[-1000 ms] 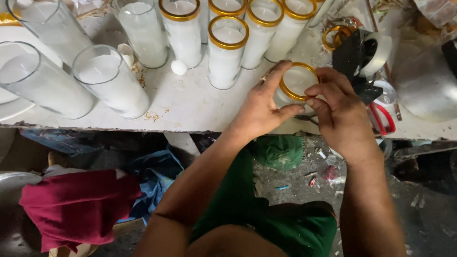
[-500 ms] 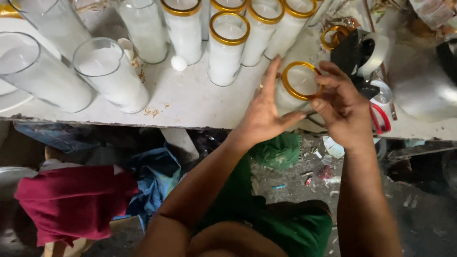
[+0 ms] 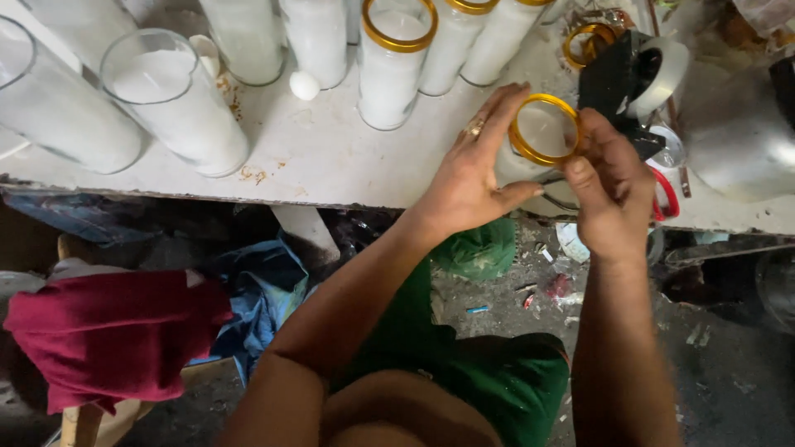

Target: Fitting decorative gold rings onto the rims of glass candle jars and using a small tool for jar preparation.

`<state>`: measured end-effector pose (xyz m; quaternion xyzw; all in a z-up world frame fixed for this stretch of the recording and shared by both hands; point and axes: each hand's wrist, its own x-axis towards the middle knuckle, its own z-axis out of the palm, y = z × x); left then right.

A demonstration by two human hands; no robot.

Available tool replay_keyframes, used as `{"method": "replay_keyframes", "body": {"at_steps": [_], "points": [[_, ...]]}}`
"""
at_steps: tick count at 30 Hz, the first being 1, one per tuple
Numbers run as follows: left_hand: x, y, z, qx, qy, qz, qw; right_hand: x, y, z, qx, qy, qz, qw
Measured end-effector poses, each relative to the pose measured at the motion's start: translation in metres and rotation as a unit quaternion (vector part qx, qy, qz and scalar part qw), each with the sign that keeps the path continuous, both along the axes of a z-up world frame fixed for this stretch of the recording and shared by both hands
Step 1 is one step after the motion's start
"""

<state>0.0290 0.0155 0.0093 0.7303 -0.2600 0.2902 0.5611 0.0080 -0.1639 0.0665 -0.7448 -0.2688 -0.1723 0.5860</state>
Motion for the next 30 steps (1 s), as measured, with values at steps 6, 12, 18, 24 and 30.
{"method": "replay_keyframes", "body": {"at_steps": [6, 12, 18, 24, 30], "points": [[0.004, -0.008, -0.006, -0.032, -0.02, 0.0, 0.999, 0.0, 0.012, 0.001, -0.011, -0.022, -0.02, 0.999], [0.002, -0.006, 0.001, -0.054, -0.033, -0.006, 0.998, 0.001, 0.015, 0.005, -0.01, -0.024, -0.01, 1.0], [-0.012, 0.008, 0.017, -0.036, -0.041, -0.011, 0.998, 0.021, -0.012, -0.011, 0.003, 0.014, 0.031, 0.999], [-0.005, 0.038, 0.041, 0.063, -0.017, -0.069, 0.995, 0.038, -0.018, -0.011, 0.044, 0.076, 0.138, 0.986], [0.023, 0.051, 0.068, 0.161, 0.023, -0.222, 0.961, 0.043, -0.018, -0.016, 0.043, 0.072, 0.18, 0.98]]}}
